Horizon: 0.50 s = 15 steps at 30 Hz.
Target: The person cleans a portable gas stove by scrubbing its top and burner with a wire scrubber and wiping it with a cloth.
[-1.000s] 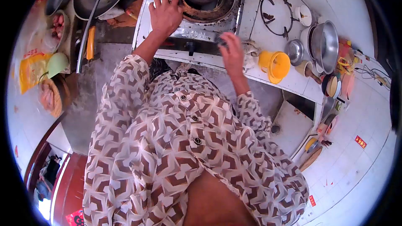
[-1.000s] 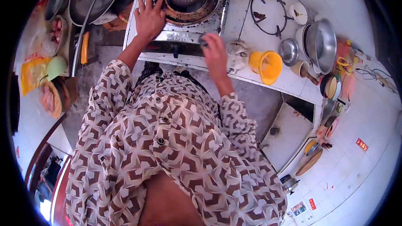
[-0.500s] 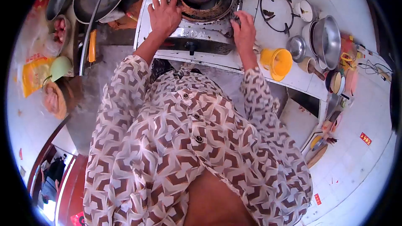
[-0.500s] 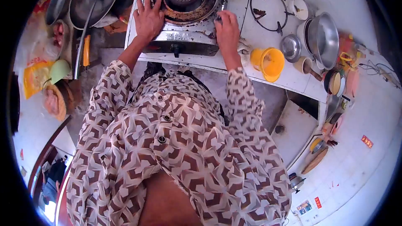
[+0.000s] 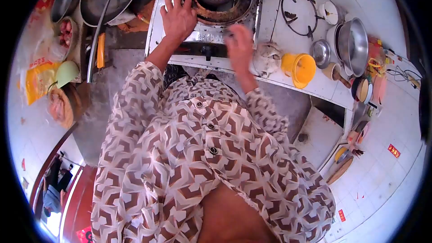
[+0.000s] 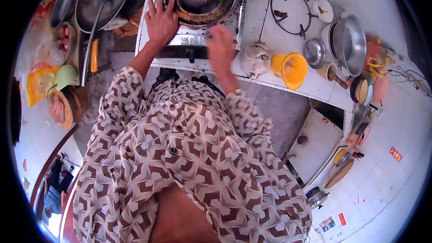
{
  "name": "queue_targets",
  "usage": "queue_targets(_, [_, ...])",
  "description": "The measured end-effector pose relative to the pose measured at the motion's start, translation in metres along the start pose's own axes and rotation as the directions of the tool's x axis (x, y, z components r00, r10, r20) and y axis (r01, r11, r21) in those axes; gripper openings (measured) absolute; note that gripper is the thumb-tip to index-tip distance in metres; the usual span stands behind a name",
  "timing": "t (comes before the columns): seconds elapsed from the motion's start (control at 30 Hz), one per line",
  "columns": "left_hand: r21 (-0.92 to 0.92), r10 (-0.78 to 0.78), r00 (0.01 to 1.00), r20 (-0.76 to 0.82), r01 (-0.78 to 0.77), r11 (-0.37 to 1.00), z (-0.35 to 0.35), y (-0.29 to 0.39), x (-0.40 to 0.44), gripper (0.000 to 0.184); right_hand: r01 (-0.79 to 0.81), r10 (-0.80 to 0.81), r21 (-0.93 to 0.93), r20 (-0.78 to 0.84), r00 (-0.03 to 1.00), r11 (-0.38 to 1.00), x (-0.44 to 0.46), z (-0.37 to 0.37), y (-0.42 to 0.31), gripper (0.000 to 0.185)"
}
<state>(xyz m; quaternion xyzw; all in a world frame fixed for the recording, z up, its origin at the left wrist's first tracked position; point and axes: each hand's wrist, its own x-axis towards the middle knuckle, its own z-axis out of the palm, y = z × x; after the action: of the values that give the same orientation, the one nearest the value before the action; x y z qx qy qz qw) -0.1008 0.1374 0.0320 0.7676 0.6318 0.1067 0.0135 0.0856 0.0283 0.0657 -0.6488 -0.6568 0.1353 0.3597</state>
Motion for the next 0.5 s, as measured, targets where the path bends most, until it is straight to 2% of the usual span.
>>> queue_targets(0.03, [-0.003, 0.004, 1.0, -0.003, -0.004, 1.0, 0.001, -0.001, -0.002, 0.058, 0.057, -0.06, 0.078, 0.031, 0.998, 0.995, -0.011, 0.01, -0.018, 0.037])
queue_targets(0.13, [-0.023, 0.012, 1.0, -0.011, -0.012, 1.0, 0.005, -0.004, -0.003, 0.057, 0.115, -0.135, 0.135, 0.145, 0.98, 0.984, 0.005, 0.006, -0.011, 0.037])
queue_targets(0.23, [0.02, 0.003, 1.0, 0.01, -0.003, 1.0, 0.003, 0.0, 0.0, 0.056, -0.082, 0.083, 0.033, -0.027, 0.996, 0.996, -0.009, -0.031, 0.03, 0.036])
queue_targets(0.33, [-0.001, 0.001, 1.0, 0.021, -0.001, 1.0, 0.002, 0.001, -0.006, 0.055, -0.083, 0.082, -0.02, -0.073, 0.994, 0.996, -0.012, -0.03, 0.029, 0.035])
queue_targets(0.43, [0.033, 0.0, 1.0, 0.017, -0.001, 0.999, 0.002, -0.003, 0.0, 0.053, -0.017, 0.014, 0.105, 0.032, 0.999, 0.994, 0.001, 0.005, -0.002, 0.033])
queue_targets(0.5, [0.036, 0.013, 1.0, 0.022, -0.014, 0.999, 0.005, -0.006, -0.001, 0.053, 0.016, -0.03, 0.149, 0.088, 0.996, 0.989, 0.006, 0.0, -0.003, 0.032])
